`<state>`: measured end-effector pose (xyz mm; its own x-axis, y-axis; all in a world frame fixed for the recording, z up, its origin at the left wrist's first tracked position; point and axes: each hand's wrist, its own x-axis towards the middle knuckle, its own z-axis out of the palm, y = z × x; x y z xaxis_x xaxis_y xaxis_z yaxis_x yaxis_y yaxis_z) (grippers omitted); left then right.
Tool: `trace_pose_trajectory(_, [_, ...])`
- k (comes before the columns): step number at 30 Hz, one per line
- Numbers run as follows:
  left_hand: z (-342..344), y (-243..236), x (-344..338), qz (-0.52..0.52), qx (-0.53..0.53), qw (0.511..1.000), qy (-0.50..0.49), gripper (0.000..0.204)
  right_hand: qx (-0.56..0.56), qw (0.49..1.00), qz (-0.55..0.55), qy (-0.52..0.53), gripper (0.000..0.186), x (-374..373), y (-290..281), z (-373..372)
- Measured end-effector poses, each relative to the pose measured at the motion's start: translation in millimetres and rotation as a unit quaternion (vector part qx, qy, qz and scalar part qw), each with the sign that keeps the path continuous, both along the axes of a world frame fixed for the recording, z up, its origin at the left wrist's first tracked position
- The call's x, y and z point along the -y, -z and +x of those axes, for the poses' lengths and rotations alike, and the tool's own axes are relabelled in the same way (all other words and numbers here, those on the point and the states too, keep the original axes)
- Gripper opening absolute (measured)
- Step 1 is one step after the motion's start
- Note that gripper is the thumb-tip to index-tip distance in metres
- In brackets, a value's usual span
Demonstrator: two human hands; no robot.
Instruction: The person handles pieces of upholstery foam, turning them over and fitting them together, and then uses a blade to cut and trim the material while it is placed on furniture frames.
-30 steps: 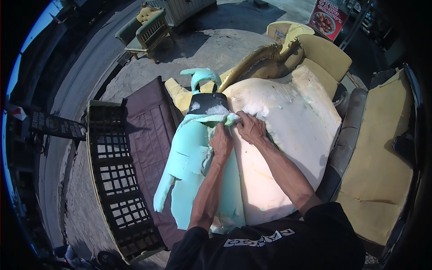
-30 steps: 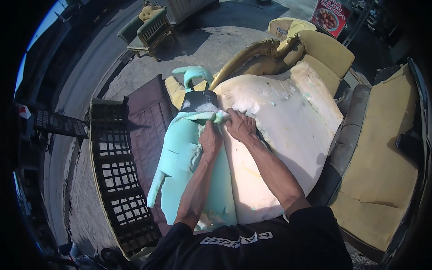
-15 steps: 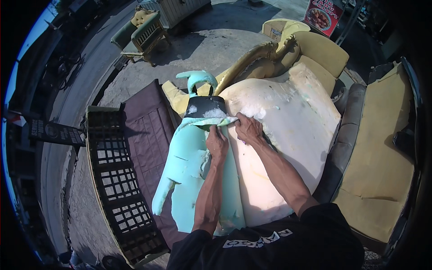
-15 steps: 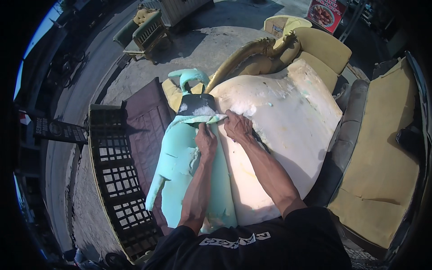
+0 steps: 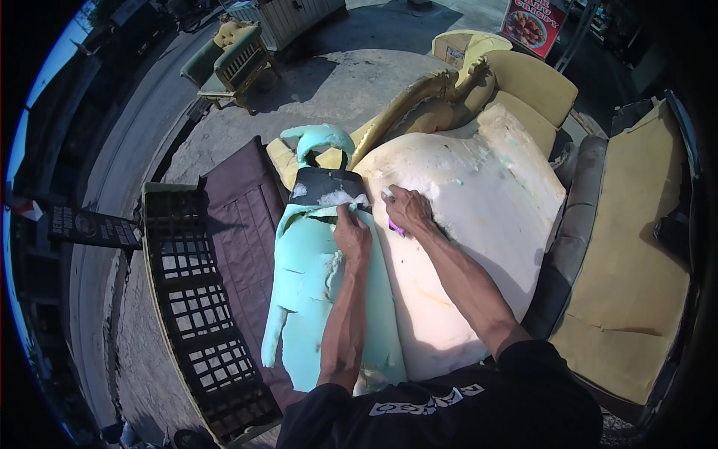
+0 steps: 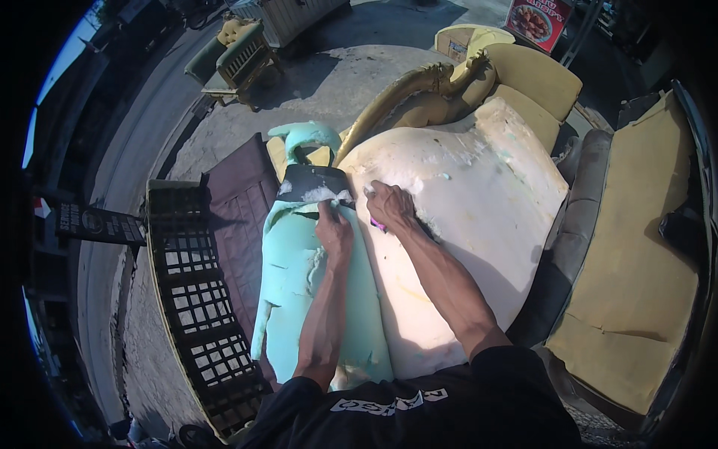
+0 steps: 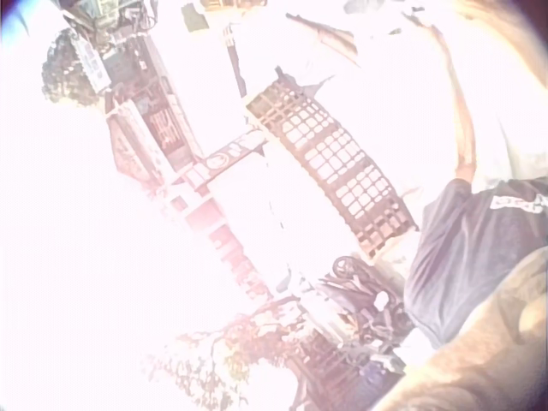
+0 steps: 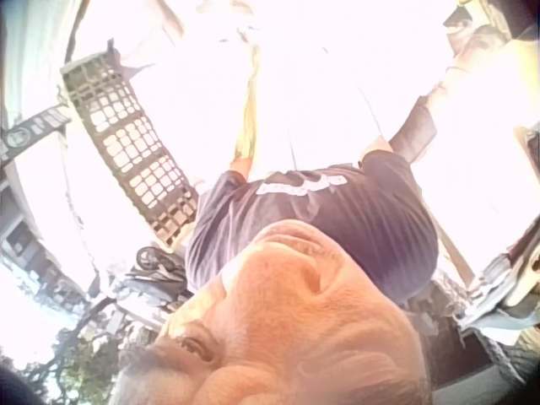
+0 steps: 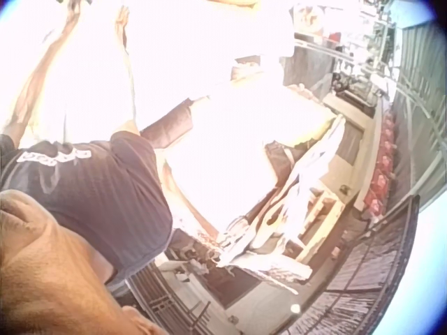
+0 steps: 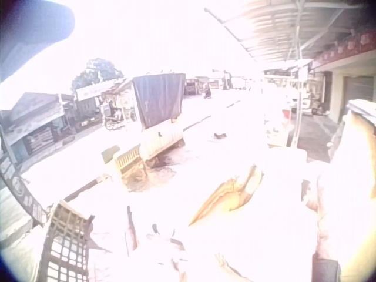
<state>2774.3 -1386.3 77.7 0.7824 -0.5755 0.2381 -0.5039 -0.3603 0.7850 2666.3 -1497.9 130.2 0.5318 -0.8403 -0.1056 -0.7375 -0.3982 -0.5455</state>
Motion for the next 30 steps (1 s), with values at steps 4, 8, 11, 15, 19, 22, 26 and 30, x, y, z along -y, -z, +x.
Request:
trace_pose_trajectory(4, [-3,-6,-2,0.009,-0.018,1.000,-0.014,0.035,0.000,1.000,0.001,0.000,0.031,0,1,-3])
trace_pose_trajectory(8, [-16,-37,-1,0.144,0.055,0.988,0.006,0.051,-0.046,0.995,-0.070,-0.055,0.047,-19,-16,0])
trace_pose_trajectory(11, [-28,-51,9,0.159,-0.030,0.987,-0.010,0.058,0.007,0.995,-0.077,-0.066,0.039,-18,-15,6])
trace_pose_trajectory(15, [-7,-30,18,0.089,-0.122,0.988,-0.023,0.050,-0.014,0.991,-0.093,-0.095,0.036,-20,-11,6])
trace_pose_trajectory(19, [4,-8,-6,-0.028,-0.082,0.993,-0.077,0.040,0.008,0.996,-0.053,-0.072,0.041,-6,1,-4])
trace_pose_trajectory(22, [16,9,-47,-0.042,-0.121,0.980,-0.154,0.040,0.010,0.996,-0.038,-0.080,0.043,-11,-1,-1])
trace_pose_trajectory(26, [17,-1,-60,0.012,-0.158,0.968,-0.197,0.043,0.005,0.994,-0.075,-0.084,0.045,-18,-2,2])
trace_pose_trajectory(30, [-25,-78,-30,0.139,-0.046,0.984,-0.105,0.051,-0.047,0.994,-0.070,-0.063,0.046,-12,8,-7])
